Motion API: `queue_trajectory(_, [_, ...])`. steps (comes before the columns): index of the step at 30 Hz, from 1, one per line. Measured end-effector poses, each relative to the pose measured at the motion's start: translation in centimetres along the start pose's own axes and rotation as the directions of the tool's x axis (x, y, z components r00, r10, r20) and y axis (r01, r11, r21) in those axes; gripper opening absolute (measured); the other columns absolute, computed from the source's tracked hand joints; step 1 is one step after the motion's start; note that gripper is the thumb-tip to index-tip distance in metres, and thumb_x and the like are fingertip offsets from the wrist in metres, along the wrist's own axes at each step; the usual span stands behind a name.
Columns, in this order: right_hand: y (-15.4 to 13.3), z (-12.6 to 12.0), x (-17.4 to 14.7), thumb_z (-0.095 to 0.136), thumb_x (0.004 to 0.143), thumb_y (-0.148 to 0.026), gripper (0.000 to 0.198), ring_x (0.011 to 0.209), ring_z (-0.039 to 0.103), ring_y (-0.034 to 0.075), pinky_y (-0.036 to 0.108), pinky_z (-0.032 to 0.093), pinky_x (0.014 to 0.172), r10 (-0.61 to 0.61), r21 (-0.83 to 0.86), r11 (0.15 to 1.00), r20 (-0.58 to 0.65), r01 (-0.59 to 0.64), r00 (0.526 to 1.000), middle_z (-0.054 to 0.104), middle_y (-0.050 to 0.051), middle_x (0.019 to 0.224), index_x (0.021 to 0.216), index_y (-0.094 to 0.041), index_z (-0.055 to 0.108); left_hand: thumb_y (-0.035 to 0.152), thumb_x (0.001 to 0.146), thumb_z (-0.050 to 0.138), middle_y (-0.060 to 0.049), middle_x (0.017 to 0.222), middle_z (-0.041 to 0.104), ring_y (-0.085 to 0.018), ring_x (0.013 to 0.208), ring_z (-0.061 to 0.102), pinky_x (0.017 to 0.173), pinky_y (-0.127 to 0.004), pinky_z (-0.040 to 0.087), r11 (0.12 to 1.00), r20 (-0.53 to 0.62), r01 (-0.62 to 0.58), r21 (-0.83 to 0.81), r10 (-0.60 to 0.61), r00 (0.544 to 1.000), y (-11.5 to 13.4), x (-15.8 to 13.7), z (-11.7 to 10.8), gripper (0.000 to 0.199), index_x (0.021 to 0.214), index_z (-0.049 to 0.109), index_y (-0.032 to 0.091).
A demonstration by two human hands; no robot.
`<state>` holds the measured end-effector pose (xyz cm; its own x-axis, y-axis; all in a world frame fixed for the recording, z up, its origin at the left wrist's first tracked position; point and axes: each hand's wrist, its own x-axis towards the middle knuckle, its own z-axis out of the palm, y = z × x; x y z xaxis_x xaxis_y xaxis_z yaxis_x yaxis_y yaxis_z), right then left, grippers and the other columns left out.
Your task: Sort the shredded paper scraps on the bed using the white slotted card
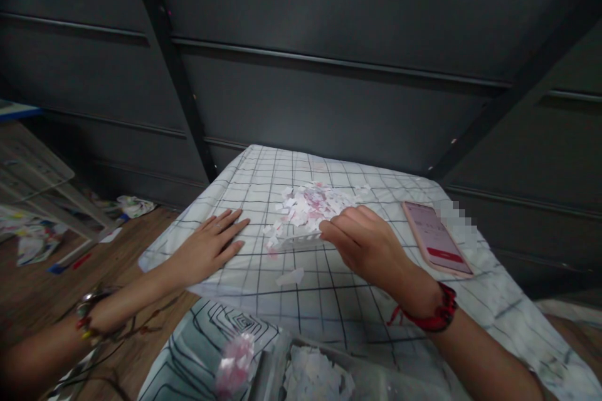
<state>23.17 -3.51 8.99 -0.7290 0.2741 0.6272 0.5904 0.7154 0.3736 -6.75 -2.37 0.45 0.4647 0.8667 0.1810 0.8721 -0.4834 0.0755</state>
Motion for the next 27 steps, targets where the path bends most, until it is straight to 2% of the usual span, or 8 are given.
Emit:
queue_trajectory(4, [-0.2,-0.1,0.0,0.042,0.089,-0.016,0.018,0.056,0.043,0.012,0.026,0.032,0.054,0.016,-0.012,1.000,-0.022,-0.017,1.000,0.053,-0.002,0.056,0.076,-0.019,0.054,0.044,0.095,0.028,-0.012,0.144,0.036,-0.030,0.133,0.031,0.105,-0.048,0.029,1.000,0.005,-0.002,-0.002,0.002,1.000,0.0,0.0,-0.1,0.050,0.133,0.046,0.017])
queue_trajectory(7, [-0.6,-0.1,-0.1,0.042,0.088,-0.016,0.020,0.056,0.042,0.012,0.027,0.032,0.054,0.029,-0.050,0.998,0.007,-0.029,1.000,0.052,-0.002,0.055,0.074,-0.019,0.054,0.042,0.095,0.031,-0.013,0.144,0.036,-0.030,0.133,0.031,0.106,-0.048,0.028,1.000,0.014,0.004,0.004,-0.004,1.000,0.1,0.0,-0.2,0.049,0.133,0.046,0.016])
queue_trajectory(10, [-1.2,-0.2,-0.1,0.042,0.088,-0.017,0.021,0.056,0.042,0.012,0.027,0.032,0.054,0.053,-0.014,0.999,0.022,-0.053,0.998,0.052,-0.001,0.056,0.072,-0.019,0.055,0.041,0.094,0.032,-0.013,0.144,0.037,-0.030,0.133,0.031,0.106,-0.048,0.029,1.000,-0.001,0.009,-0.002,-0.009,1.000,0.1,0.0,-0.1,0.048,0.133,0.046,0.016])
queue_trajectory(14, [-1.7,-0.3,0.0,0.044,0.088,-0.016,0.018,0.057,0.043,0.012,0.028,0.031,0.054,0.084,0.012,0.996,-0.021,-0.084,0.996,0.054,-0.001,0.057,0.075,-0.018,0.057,0.041,0.094,0.033,-0.012,0.143,0.038,-0.029,0.133,0.031,0.106,-0.047,0.029,1.000,-0.002,0.004,-0.004,-0.004,1.000,0.1,0.0,-0.2,0.048,0.132,0.047,0.016])
queue_trajectory(21, [-2.1,0.2,0.4,0.041,0.089,-0.017,0.023,0.055,0.042,0.012,0.028,0.030,0.053,0.063,-0.018,0.998,0.007,-0.062,0.998,0.052,-0.001,0.056,0.073,-0.018,0.057,0.038,0.094,0.034,-0.013,0.142,0.040,-0.030,0.132,0.033,0.106,-0.049,0.030,1.000,-0.025,-0.001,-0.026,0.000,1.000,0.2,-0.1,-0.2,0.045,0.129,0.049,0.014])
queue_trajectory(27, [-2.4,-0.2,0.5,0.045,0.089,-0.015,0.017,0.056,0.042,0.011,0.027,0.030,0.053,0.038,-0.024,0.999,-0.048,-0.039,0.998,0.052,-0.001,0.057,0.076,-0.017,0.056,0.037,0.093,0.035,-0.014,0.141,0.040,-0.030,0.131,0.034,0.106,-0.048,0.030,1.000,-0.019,0.007,-0.025,-0.007,1.000,0.2,-0.1,-0.2,0.045,0.129,0.049,0.014])
